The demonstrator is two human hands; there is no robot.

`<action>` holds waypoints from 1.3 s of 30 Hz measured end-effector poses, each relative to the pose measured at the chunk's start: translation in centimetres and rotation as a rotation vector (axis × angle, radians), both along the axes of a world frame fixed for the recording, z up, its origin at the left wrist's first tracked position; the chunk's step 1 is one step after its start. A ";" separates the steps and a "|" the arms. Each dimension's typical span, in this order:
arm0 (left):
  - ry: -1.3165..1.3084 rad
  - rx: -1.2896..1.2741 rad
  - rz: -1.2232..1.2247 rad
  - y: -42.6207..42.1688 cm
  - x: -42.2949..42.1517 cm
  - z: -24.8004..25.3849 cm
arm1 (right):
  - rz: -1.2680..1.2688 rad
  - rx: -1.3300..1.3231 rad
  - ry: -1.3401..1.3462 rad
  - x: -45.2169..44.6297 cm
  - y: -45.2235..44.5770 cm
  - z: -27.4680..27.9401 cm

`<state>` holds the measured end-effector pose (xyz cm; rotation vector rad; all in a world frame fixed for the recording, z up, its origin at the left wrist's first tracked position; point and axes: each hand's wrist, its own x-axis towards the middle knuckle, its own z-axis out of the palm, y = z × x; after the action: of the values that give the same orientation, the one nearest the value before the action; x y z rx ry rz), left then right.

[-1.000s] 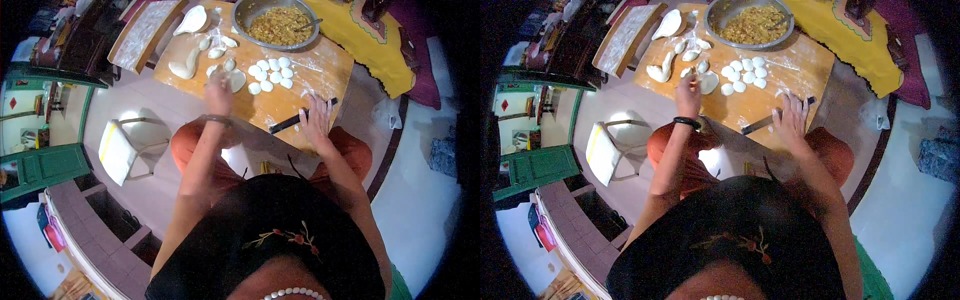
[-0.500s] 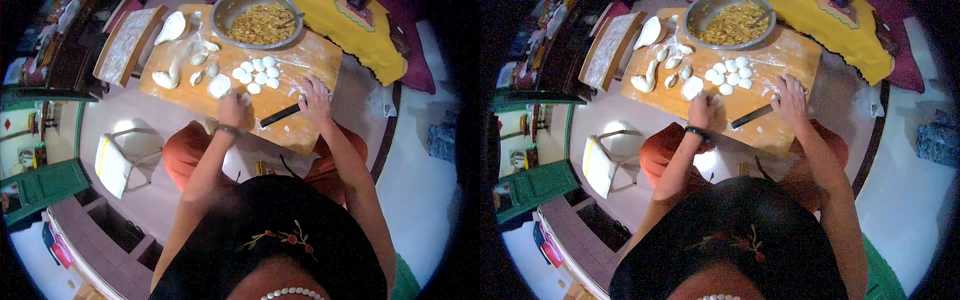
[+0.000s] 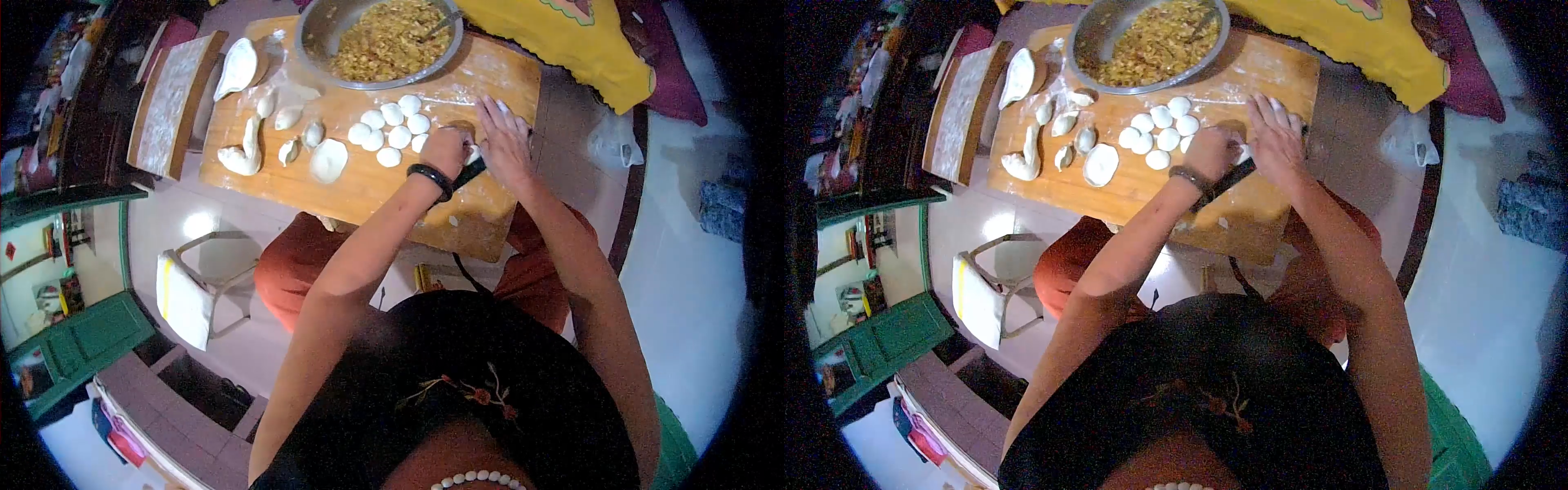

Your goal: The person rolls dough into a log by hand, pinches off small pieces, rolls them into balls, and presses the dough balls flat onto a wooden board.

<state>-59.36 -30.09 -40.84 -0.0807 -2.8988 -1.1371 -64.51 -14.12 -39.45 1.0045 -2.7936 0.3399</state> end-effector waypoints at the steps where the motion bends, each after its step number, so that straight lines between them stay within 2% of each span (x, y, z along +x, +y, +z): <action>1: 0.024 0.019 -0.001 -0.1 0.2 0.0 | -0.010 0.021 -0.034 -0.5 -0.5 -0.5; 3: 0.097 0.052 0.016 0.0 -0.3 -1.6 | -0.037 -0.040 -0.012 -2.0 -2.0 -0.5; 4: 0.054 0.065 0.048 0.0 -0.2 -1.2 | -0.040 -0.073 -0.004 -2.4 -3.0 -0.1; 5: 0.015 0.073 0.077 -0.1 -0.3 -0.6 | -0.061 -0.065 -0.107 -2.7 -3.9 0.6; 7: -0.039 0.030 0.183 0.3 -0.3 1.9 | -0.058 -0.065 -0.066 -2.5 -4.0 0.5; 10: 0.044 0.036 0.147 -0.3 0.8 1.2 | -0.007 -0.088 -0.038 0.0 -1.1 0.5; 12: 0.024 0.160 0.292 -0.5 1.9 0.5 | 0.017 -0.055 -0.042 1.8 1.5 0.4; 14: -0.034 0.264 0.291 0.6 3.2 0.4 | 0.018 -0.126 -0.079 2.3 1.6 0.3; 17: 0.047 -0.020 0.263 1.8 4.1 2.1 | 0.034 -0.082 -0.110 0.3 -0.7 0.1; 20: -0.001 -0.166 0.183 0.9 2.1 2.7 | -0.018 -0.020 -0.096 -1.3 -3.6 0.5; 21: -0.097 -0.162 0.149 0.6 1.2 2.4 | -0.031 -0.027 -0.101 -1.6 -4.1 0.6; 24: -0.166 -0.114 0.170 0.2 0.6 2.4 | -0.051 0.013 -0.078 -0.6 -3.6 1.0; 26: -0.071 -0.096 0.154 -0.6 2.0 2.9 | -0.018 -0.023 -0.068 1.1 -0.9 0.5; 28: -0.129 0.096 0.193 -1.8 2.9 1.7 | -0.009 -0.112 -0.064 2.9 1.5 -0.4; 29: -0.215 0.087 0.219 -1.7 3.4 1.1 | -0.031 -0.080 -0.097 3.1 1.9 -0.4; 32: -0.179 -0.113 0.140 0.2 4.7 1.9 | -0.011 0.063 -0.084 1.7 -0.4 0.1; 33: -0.117 -0.160 0.156 0.6 4.6 2.5 | -0.021 0.053 -0.121 1.3 -1.7 0.6; 36: -0.267 -0.252 0.210 0.7 2.1 3.9 | -0.021 -0.006 -0.080 -0.3 -4.5 1.2; 39: -0.125 -0.184 0.111 -1.4 2.2 1.1 | -0.033 -0.070 -0.092 0.7 -3.8 1.0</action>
<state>-57.15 -31.45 -39.79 0.1513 -3.0652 -0.8883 -63.78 -17.96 -38.42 0.9502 -2.8539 0.4886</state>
